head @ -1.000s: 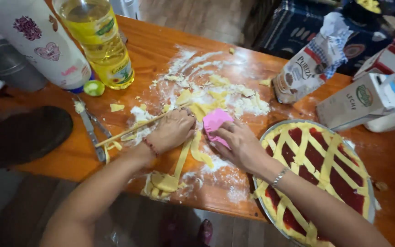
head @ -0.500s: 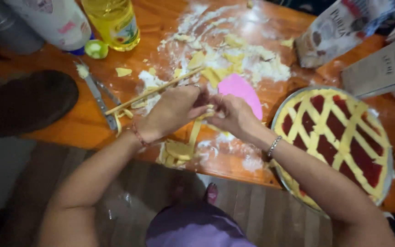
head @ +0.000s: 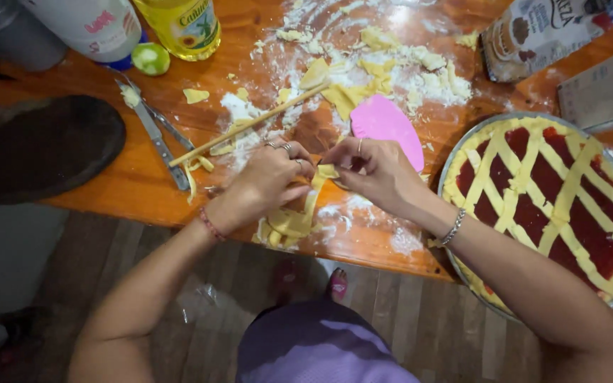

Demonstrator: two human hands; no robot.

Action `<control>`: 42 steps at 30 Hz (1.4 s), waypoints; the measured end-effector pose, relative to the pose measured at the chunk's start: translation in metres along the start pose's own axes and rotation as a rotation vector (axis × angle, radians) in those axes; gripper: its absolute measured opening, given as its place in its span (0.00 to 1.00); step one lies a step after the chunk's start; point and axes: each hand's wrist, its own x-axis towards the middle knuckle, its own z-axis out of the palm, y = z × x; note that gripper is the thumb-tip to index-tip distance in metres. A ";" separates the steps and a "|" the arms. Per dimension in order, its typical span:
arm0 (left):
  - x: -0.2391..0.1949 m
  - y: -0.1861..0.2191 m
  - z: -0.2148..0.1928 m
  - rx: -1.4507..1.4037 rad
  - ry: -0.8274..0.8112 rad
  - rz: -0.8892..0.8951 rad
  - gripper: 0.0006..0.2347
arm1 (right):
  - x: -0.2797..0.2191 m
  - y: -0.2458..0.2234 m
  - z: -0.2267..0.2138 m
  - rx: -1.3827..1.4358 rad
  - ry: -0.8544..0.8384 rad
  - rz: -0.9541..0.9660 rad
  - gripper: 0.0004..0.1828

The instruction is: The person rolls out a piece of dough on a floured wooden table using a rolling pin. They then cut the dough into strips with a pink plastic cutter and arrange the strips in a lattice pattern over a pie filled with red jam.

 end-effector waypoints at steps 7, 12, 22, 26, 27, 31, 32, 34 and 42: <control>-0.004 0.040 -0.027 -0.172 -0.156 -0.173 0.08 | -0.003 0.015 -0.003 0.328 0.035 0.089 0.11; -0.004 0.068 -0.048 -0.268 -0.263 -0.295 0.12 | -0.003 0.022 -0.003 0.635 0.043 0.104 0.13; 0.091 0.148 -0.045 -0.746 -0.216 -0.168 0.13 | -0.073 -0.010 -0.126 0.660 0.199 0.098 0.19; 0.141 0.202 -0.032 -0.932 -0.241 0.082 0.09 | -0.117 -0.017 -0.178 0.731 0.456 0.304 0.14; 0.151 0.212 -0.021 -0.932 -0.248 0.092 0.09 | -0.132 -0.008 -0.188 0.729 0.467 0.304 0.14; 0.180 0.255 0.028 -0.994 -0.330 0.094 0.05 | -0.193 0.021 -0.220 0.687 0.581 0.434 0.06; 0.185 0.267 0.043 -0.986 -0.318 0.109 0.08 | -0.209 0.027 -0.226 0.641 0.586 0.513 0.08; 0.183 0.285 0.069 -1.070 -0.416 0.039 0.06 | -0.238 0.038 -0.233 0.581 0.570 0.584 0.07; 0.166 0.326 0.176 -1.415 -0.649 -0.166 0.25 | -0.315 0.110 -0.240 0.407 0.307 0.595 0.11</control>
